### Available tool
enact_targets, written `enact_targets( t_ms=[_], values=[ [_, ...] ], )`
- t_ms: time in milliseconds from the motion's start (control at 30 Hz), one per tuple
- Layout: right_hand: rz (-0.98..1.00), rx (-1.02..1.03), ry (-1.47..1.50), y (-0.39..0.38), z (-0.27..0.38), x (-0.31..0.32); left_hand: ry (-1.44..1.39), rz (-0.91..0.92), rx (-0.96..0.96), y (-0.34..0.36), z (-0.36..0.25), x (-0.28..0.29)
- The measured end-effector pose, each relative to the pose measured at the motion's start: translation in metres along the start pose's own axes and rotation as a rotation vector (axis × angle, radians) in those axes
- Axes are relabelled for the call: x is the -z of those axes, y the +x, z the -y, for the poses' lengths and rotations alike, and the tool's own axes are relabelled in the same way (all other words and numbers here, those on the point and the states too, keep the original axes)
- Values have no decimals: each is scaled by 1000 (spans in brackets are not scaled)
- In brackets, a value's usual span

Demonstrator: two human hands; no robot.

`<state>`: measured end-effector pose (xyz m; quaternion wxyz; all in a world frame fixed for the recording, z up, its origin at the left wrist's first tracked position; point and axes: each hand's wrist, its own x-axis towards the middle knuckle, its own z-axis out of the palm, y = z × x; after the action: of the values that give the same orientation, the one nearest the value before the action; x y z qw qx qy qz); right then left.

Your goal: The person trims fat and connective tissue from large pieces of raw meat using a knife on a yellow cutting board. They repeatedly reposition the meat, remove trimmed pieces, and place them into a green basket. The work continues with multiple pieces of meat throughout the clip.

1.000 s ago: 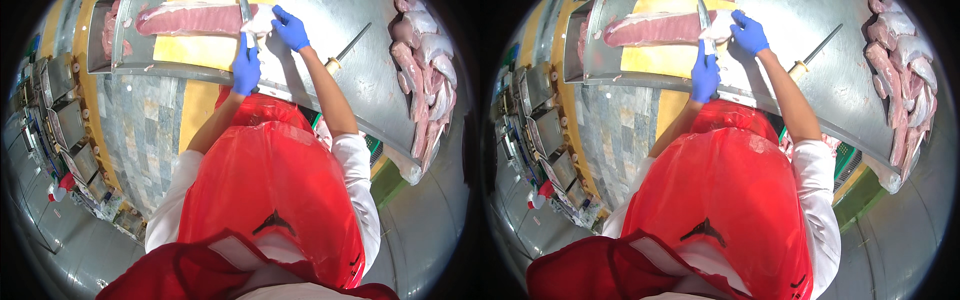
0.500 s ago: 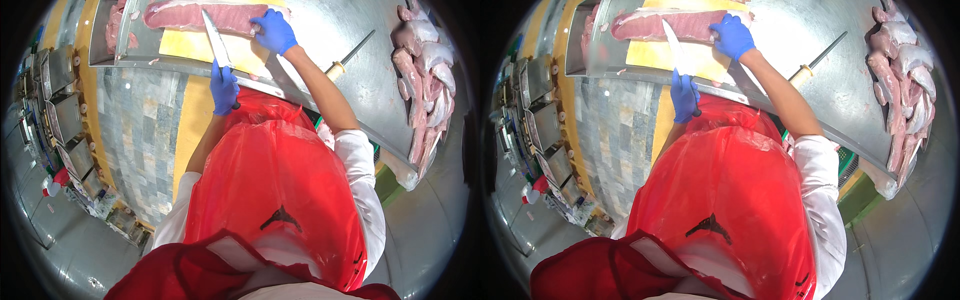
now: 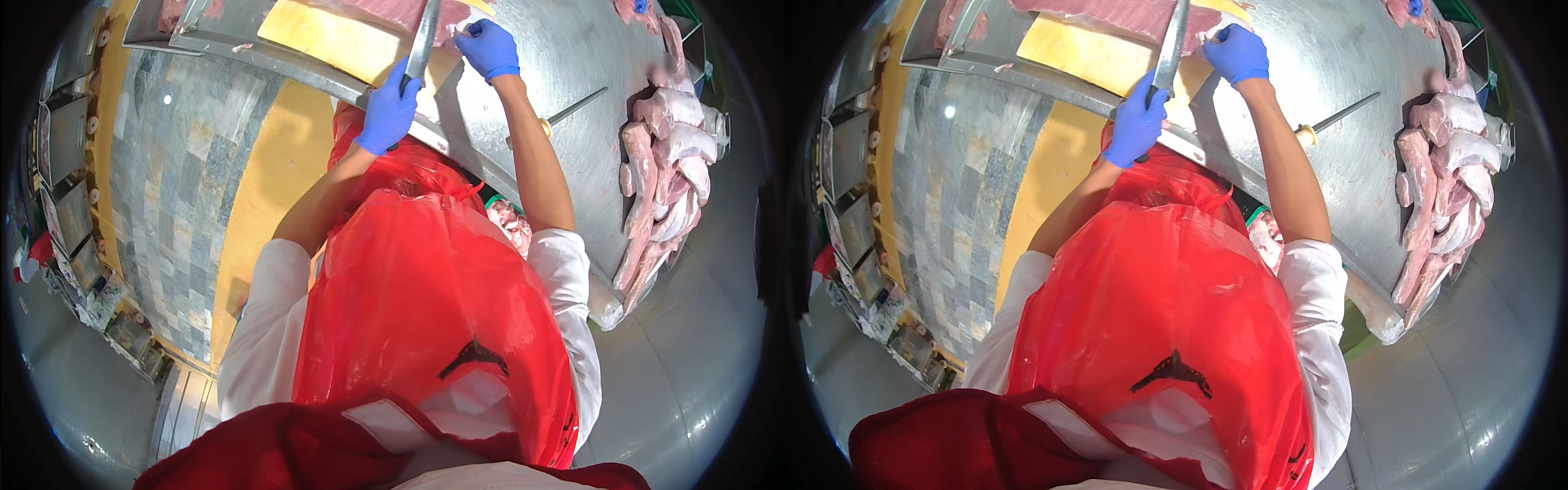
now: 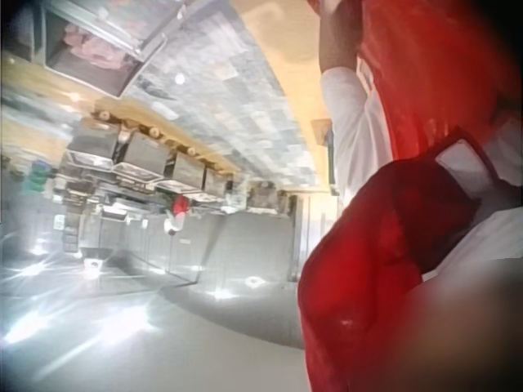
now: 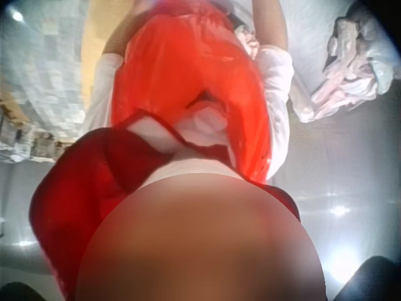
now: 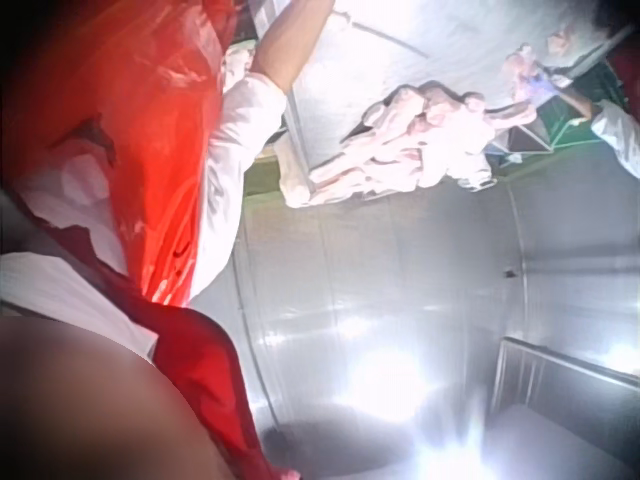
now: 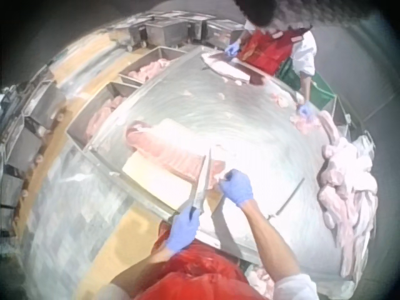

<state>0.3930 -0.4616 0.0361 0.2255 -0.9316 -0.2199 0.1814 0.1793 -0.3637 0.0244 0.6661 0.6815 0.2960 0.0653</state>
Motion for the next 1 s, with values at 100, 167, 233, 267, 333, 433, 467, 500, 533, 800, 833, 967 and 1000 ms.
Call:
enact_targets(
  t_ms=[100, 167, 233, 267, 333, 433, 467, 500, 533, 800, 833, 967, 1000],
  values=[
    [107, 8, -116, -6, 12, 10, 209, -10, -134, 12, 5, -10],
    [131, 93, -118, -3, 8, 13, 296, -18, -200, 20, 5, -19],
    [130, 159, -111, 4, -2, 11, 331, -37, -240, 29, 6, -27],
    [118, 181, -101, 7, -10, 5, 317, -41, -250, 34, 5, -32],
    [123, 196, -23, 13, -25, -2, 287, -46, -270, 42, 4, -40],
    [170, 188, 149, 15, -45, -11, 281, -39, -228, 23, 10, -46],
    [176, 197, 185, 16, -50, -12, 290, -39, -235, 14, 16, -47],
    [183, 206, 220, 17, -54, -14, 298, -38, -241, 3, 25, -45],
    [136, 252, 244, 14, -57, -19, 308, -39, -247, -3, 25, -42],
    [106, 133, 566, 20, -65, -12, 276, 15, -135, 32, -12, -53],
    [153, 194, 590, 21, -74, -9, 314, 57, -157, 17, -8, -48],
    [140, 46, 770, 13, -79, -10, 343, 56, -158, 27, -15, -57],
    [160, 16, 839, 15, -80, -11, 364, 58, -156, 37, -19, -59]
  ],
)
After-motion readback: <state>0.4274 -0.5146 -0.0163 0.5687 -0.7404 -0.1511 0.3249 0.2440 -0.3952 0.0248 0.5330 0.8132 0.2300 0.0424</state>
